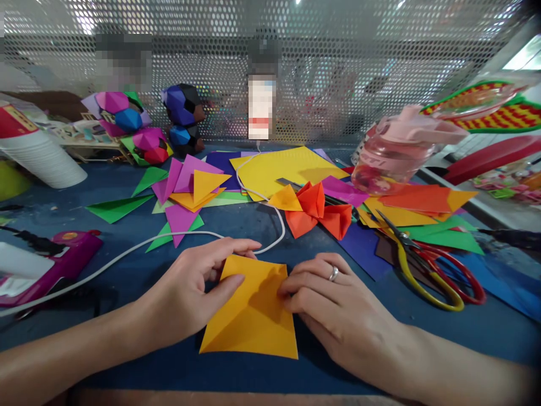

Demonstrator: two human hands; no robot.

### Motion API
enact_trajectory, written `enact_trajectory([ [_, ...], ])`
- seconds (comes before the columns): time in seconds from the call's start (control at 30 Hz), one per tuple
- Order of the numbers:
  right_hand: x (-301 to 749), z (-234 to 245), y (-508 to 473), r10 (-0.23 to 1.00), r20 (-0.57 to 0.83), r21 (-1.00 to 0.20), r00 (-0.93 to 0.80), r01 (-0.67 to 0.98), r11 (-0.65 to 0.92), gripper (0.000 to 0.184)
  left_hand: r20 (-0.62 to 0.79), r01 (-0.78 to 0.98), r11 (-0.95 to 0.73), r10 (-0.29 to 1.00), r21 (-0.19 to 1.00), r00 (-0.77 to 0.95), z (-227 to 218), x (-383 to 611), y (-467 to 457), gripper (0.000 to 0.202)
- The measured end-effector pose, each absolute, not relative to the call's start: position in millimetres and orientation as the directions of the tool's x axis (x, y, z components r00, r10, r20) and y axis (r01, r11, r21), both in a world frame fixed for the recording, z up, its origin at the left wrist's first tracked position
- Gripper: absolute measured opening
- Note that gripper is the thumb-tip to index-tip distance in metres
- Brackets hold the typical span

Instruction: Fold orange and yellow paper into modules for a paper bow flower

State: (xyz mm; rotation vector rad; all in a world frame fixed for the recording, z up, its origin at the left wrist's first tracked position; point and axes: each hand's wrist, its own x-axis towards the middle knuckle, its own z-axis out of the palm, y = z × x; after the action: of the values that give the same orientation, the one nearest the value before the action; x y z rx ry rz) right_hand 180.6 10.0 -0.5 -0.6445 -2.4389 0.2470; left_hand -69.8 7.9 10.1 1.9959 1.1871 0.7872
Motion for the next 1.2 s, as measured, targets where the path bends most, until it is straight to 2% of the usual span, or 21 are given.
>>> enact_trajectory([
  [0.1, 179, -2, 9, 0.478, 0.501, -0.221, -0.721, 0.428, 0.876, 0.008, 0.134, 0.492, -0.324, 0.914, 0.808, 0.382, 9, -69, 9, 0.033],
  [0.2, 180, 1, 4, 0.4, 0.504, -0.13, -0.765, 0.391, 0.911, 0.023, 0.134, 0.444, -0.308, 0.915, 0.841, 0.382, 7, -68, 10, 0.027],
  [0.3, 182, 4, -1, 0.284, 0.504, -0.058, -0.816, 0.297, 0.953, 0.014, 0.14, 0.411, -0.303, 0.913, 0.86, 0.382, 3, -68, 10, 0.028],
  [0.43, 186, 4, -3, 0.273, 0.491, -0.031, -0.828, 0.297, 0.955, 0.027, 0.121, 0.462, -0.313, 0.909, 0.83, 0.399, 1, -72, 8, 0.027],
  [0.5, 188, 2, -2, 0.307, 0.478, -0.064, -0.823, 0.316, 0.946, 0.023, 0.195, 0.539, -0.422, 0.883, 0.729, 0.427, 1, -75, 6, 0.027],
  [0.57, 189, 2, 0, 0.335, 0.472, -0.097, -0.816, 0.329, 0.939, 0.019, 0.302, 0.617, -0.577, 0.813, 0.535, 0.497, 1, -80, 3, 0.031],
  [0.63, 189, 2, 1, 0.355, 0.472, -0.113, -0.807, 0.343, 0.932, 0.017, 0.361, 0.618, -0.698, 0.716, 0.361, 0.597, 1, -84, -1, 0.037],
  [0.7, 190, 2, 2, 0.371, 0.463, -0.125, -0.805, 0.355, 0.926, 0.016, 0.389, 0.546, -0.789, 0.615, 0.283, 0.686, 2, -89, -6, 0.038],
  [0.8, 192, 1, 1, 0.372, 0.449, -0.146, -0.813, 0.343, 0.928, 0.017, 0.41, 0.432, -0.884, 0.465, 0.177, 0.785, 4, -92, -13, 0.029],
  [0.87, 194, 0, 1, 0.353, 0.447, -0.147, -0.822, 0.322, 0.935, 0.017, 0.398, 0.408, -0.908, 0.41, 0.094, 0.821, 4, -93, -18, 0.04],
  [0.97, 197, -2, 0, 0.324, 0.441, -0.134, -0.837, 0.295, 0.946, 0.02, 0.411, 0.418, -0.908, 0.395, 0.036, 0.822, 1, -91, -22, 0.045],
  [1.1, 197, 2, 1, 0.333, 0.419, -0.146, -0.844, 0.3, 0.943, 0.032, 0.437, 0.466, -0.884, 0.434, 0.038, 0.788, -1, -86, -22, 0.021],
  [1.2, 194, 8, -3, 0.37, 0.441, -0.144, -0.818, 0.343, 0.928, 0.036, 0.476, 0.497, -0.867, 0.453, 0.038, 0.754, -1, -83, -23, 0.016],
])
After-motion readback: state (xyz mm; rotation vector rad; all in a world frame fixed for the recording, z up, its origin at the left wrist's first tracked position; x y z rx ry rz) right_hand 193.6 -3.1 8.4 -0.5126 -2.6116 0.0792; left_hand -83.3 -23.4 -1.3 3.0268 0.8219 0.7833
